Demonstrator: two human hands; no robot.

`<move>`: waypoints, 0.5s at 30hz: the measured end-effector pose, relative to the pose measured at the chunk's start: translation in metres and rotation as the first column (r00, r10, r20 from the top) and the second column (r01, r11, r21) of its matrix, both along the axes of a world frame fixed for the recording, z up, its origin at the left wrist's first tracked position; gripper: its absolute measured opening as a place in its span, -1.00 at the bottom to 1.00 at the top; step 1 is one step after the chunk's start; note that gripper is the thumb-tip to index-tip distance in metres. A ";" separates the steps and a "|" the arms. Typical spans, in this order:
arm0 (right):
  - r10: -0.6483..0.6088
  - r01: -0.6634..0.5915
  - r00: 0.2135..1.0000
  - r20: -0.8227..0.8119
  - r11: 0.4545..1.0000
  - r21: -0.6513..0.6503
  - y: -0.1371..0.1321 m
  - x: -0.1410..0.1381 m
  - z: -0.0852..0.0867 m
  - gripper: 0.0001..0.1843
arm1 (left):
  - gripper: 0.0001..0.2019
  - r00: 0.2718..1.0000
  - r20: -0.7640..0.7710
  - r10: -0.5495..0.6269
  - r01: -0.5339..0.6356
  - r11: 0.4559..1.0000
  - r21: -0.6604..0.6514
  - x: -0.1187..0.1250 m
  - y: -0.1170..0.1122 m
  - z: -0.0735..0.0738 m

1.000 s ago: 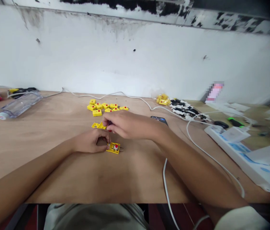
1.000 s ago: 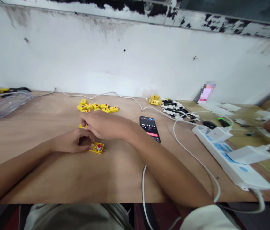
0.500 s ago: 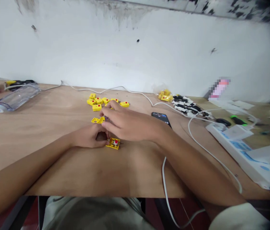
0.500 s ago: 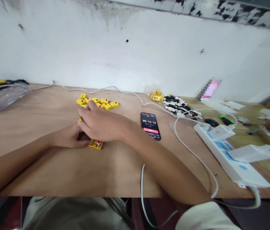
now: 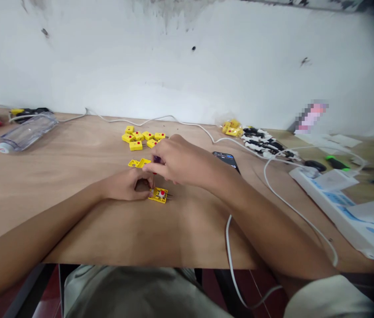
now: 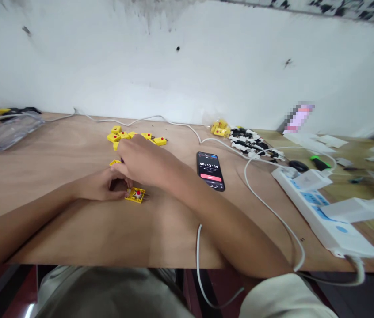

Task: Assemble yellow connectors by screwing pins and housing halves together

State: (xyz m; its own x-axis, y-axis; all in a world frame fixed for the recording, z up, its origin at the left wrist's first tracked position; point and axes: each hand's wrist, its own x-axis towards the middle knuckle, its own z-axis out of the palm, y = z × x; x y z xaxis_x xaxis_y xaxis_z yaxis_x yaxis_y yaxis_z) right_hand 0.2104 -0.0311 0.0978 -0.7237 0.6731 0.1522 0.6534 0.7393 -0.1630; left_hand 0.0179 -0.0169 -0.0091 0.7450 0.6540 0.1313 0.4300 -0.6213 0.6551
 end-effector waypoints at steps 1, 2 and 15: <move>-0.032 0.032 0.999 0.033 0.999 0.020 -0.002 -0.002 0.001 -0.72 | -0.86 1.000 -0.003 -0.004 0.004 1.000 0.000 0.000 0.000 0.000; -0.060 0.057 0.996 0.066 0.998 0.041 -0.004 -0.004 0.002 -0.71 | -0.85 1.000 -0.011 -0.012 0.012 1.000 0.003 0.000 0.001 0.001; 0.131 -0.131 0.991 -0.009 0.991 0.015 -0.003 0.002 -0.015 -0.73 | -0.85 0.998 0.014 -0.062 0.063 0.992 -0.110 -0.007 0.008 -0.008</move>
